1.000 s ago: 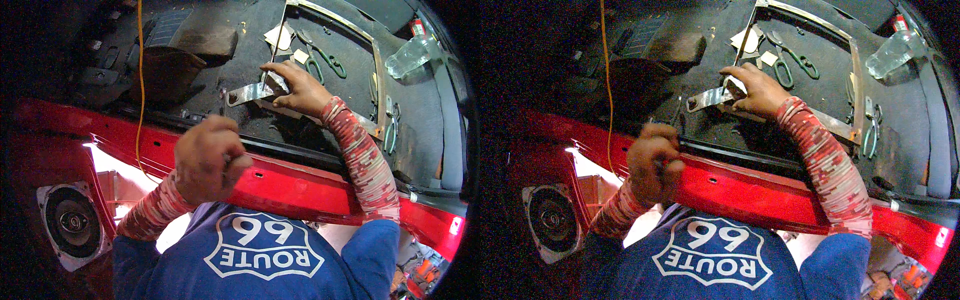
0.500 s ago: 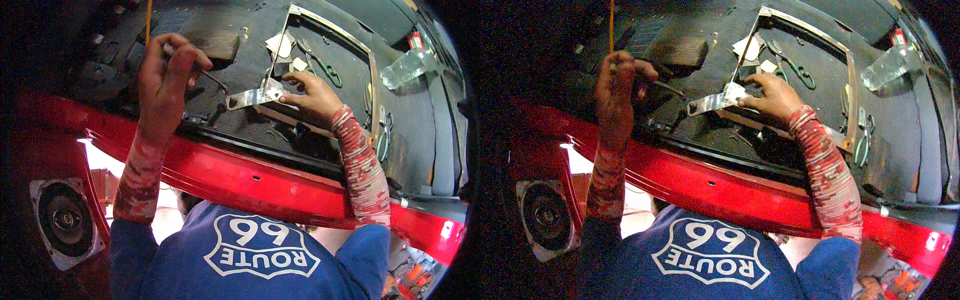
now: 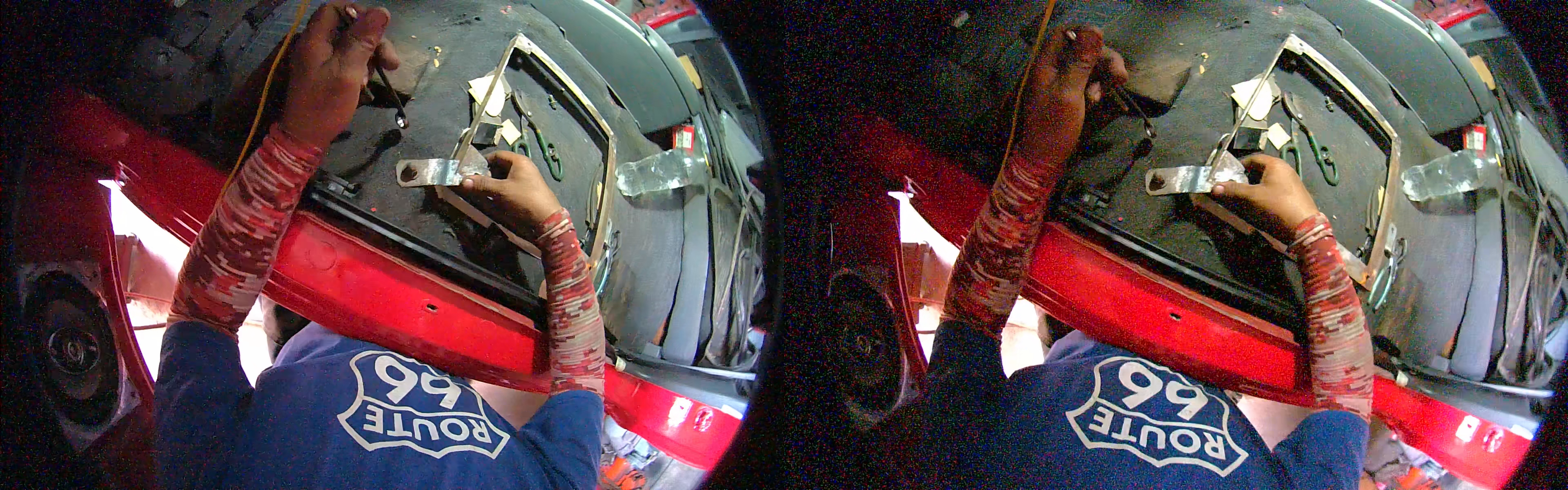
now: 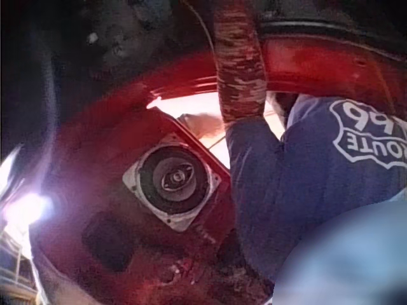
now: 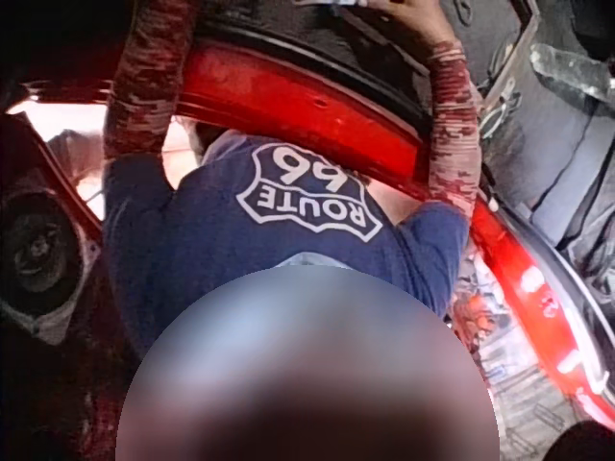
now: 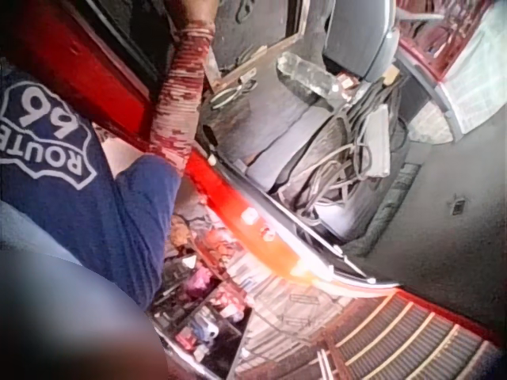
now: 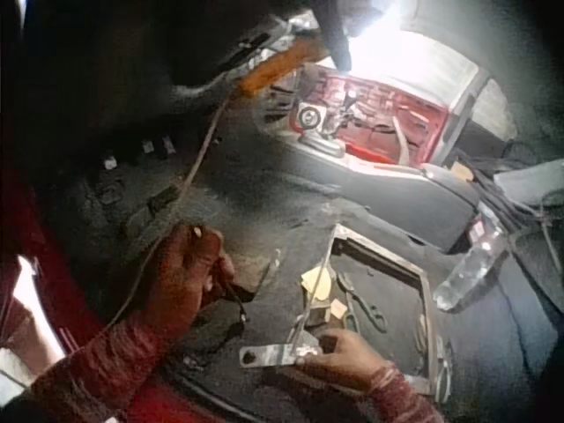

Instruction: The person walks to a red car and opens the trunk. They then pick up a metal bracket and a bolt, repeatedly test the fit, and use a wrench to tighten the bolt onto the bracket while working on the trunk lid.

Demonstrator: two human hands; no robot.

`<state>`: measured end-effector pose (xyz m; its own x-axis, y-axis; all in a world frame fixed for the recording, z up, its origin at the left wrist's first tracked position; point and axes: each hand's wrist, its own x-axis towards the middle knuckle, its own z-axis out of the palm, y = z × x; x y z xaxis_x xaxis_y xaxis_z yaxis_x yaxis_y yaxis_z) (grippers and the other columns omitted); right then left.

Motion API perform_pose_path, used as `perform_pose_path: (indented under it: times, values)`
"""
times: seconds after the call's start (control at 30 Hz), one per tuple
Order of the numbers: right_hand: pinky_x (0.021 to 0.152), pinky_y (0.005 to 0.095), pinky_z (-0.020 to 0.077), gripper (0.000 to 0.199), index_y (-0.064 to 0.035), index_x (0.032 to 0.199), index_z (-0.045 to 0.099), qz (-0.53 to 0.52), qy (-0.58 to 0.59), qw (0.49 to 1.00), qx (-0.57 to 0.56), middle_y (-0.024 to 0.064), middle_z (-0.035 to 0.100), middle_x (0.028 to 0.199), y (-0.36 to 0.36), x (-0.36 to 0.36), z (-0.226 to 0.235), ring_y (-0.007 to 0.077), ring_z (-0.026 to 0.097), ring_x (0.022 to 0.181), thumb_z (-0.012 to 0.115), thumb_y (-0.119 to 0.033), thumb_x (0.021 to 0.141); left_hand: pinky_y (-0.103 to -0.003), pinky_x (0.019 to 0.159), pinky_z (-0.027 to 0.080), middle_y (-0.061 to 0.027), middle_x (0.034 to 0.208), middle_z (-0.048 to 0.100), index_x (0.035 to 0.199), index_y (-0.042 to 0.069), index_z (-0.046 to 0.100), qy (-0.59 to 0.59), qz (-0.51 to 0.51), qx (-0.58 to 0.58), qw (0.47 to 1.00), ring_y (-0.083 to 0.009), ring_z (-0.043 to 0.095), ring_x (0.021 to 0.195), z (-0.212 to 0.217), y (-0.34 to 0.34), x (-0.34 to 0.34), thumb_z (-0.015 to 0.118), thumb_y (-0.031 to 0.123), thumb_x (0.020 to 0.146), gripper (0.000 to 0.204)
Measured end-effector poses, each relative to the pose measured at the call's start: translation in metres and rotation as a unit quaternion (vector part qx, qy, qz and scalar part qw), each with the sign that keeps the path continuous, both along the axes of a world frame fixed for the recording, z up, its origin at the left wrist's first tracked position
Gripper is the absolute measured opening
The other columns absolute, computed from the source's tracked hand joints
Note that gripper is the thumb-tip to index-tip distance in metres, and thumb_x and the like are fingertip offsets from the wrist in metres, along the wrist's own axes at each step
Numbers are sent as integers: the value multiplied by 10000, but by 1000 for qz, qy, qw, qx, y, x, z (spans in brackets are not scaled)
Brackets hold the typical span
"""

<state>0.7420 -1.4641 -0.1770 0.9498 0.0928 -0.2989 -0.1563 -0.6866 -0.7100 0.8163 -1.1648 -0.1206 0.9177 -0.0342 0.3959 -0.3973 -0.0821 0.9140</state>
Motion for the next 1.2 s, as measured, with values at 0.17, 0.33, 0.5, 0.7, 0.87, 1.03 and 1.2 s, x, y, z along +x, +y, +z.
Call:
perform_pose_path:
  times: [0.17,0.33,0.5,0.7,0.87,1.03,1.2]
  values:
    - [831,327,541,518,25,1105,737,-6,22,998,60,114,762,988,-3,3,-5,163,687,873,909,-344,786,-292,617,454,-16,797,642,985,85,598,2,-1,-3,1000,-111,539,670,14,12,-5,530,465,1082,398]
    - [817,306,528,432,20,1108,732,-26,48,991,121,68,758,991,0,-1,0,134,671,879,904,-239,808,-305,661,488,-33,793,622,960,72,548,15,-38,-81,996,-126,581,700,19,10,-13,555,392,1089,345]
    - [776,290,548,345,59,1140,670,-9,31,997,71,61,724,988,6,-4,7,130,667,865,827,-103,879,-307,667,500,-33,785,618,964,80,532,-33,-65,-121,990,-126,596,705,13,11,-8,591,368,1075,314]
    - [781,299,550,489,34,1147,714,-47,29,993,103,85,755,984,0,-3,-1,138,679,860,918,-240,798,-309,662,496,-37,780,613,993,70,547,-20,-54,-163,985,-133,606,715,13,7,-6,609,361,1063,305]
    - [805,295,565,417,57,1181,671,-50,33,995,78,89,740,1026,-6,-1,-10,148,689,890,845,-131,853,-312,661,489,-44,787,622,1008,54,561,43,-15,-117,992,-134,598,701,21,6,-14,591,371,1068,324]
    - [804,304,556,521,45,1153,716,-42,16,993,111,101,762,1004,-5,-4,-9,146,691,877,921,-264,788,-315,665,489,-44,789,627,1008,50,565,15,-29,-109,993,-132,596,704,19,7,-12,586,376,1069,332]
    - [836,313,557,511,45,1151,717,-37,23,996,83,111,764,1023,-3,-4,-7,159,700,903,913,-265,794,-315,665,490,-40,788,626,981,55,554,4,-23,-118,993,-131,592,700,13,4,-11,589,381,1069,339]
